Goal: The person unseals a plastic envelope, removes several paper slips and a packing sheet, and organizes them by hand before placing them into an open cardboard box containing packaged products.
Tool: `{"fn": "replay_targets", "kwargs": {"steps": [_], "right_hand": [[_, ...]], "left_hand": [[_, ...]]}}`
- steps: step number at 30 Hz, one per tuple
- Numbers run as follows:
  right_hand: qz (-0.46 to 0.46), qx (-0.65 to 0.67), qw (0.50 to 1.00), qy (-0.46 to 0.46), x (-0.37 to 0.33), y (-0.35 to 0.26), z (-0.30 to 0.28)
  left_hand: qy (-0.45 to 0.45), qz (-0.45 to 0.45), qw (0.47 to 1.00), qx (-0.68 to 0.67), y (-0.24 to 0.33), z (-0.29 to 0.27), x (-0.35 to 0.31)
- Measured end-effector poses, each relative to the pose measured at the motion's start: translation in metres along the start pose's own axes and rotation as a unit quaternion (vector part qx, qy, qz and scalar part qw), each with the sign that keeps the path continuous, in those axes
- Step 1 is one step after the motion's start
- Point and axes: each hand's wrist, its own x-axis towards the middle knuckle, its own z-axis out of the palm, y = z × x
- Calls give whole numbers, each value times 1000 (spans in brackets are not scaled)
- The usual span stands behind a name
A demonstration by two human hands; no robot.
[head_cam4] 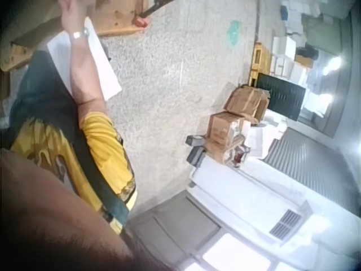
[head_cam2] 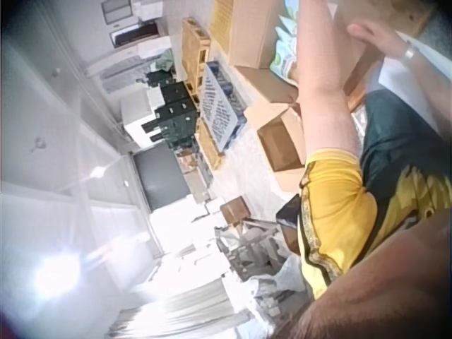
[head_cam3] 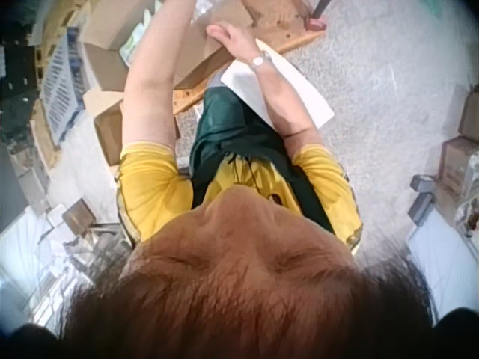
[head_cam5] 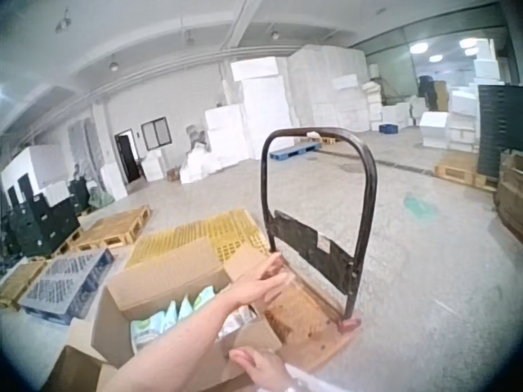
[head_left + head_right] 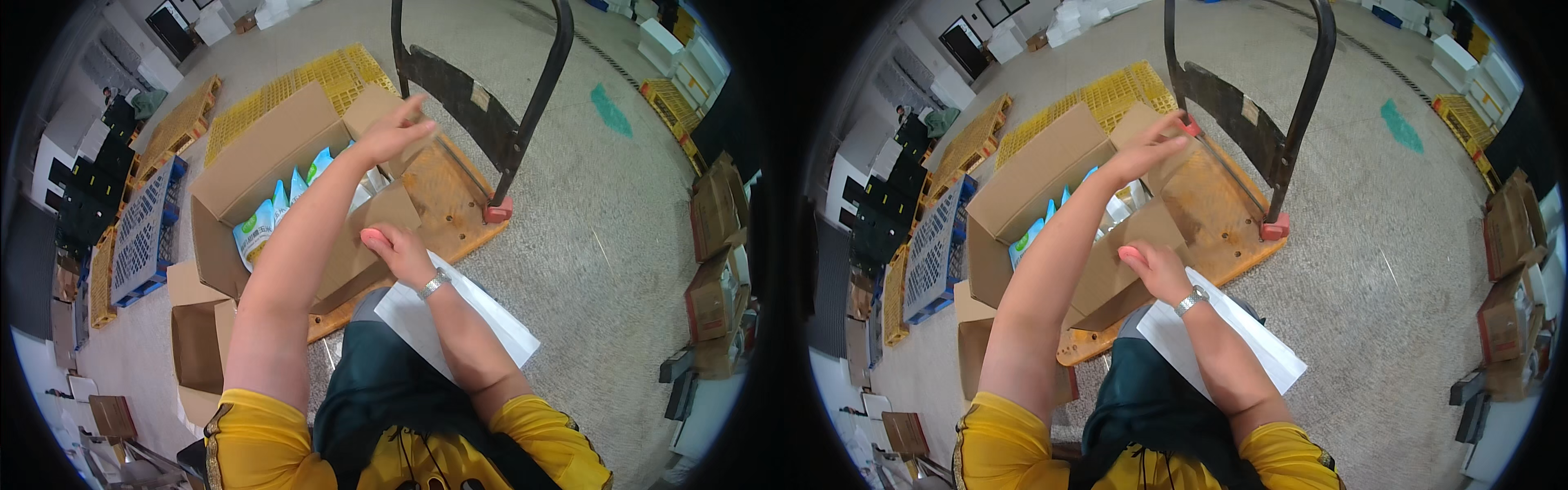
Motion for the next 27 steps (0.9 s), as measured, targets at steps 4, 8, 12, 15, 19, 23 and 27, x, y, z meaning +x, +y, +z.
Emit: {"fn": "replay_targets", "kwargs": {"steps": [4, 8, 12, 15, 19, 23, 27], "right_hand": [[21, 49, 998, -34, 1, -5, -4], [59, 105, 991, -60, -1, -1, -5], [81, 168, 981, -54, 3, 9, -3], [90, 220, 969, -61, 1, 3, 1], [62, 240, 966, -72, -2, -3, 5], [34, 199, 978, -51, -5, -4, 7], [70, 208, 974, -56, -9, -11, 7]], "left_hand": [[-177, -117, 977, -26, -14, 17, 18], [-2, -75, 972, -224, 6, -3, -4], [212, -19, 942, -260, 24, -30, -95], [258, -133, 950, -119, -2, -21, -172], [223, -141, 961, -89, -14, 4, -215], [228, -145, 961, -54, -12, 12, -216], [233, -154, 960, -33, -15, 15, -213]]}}
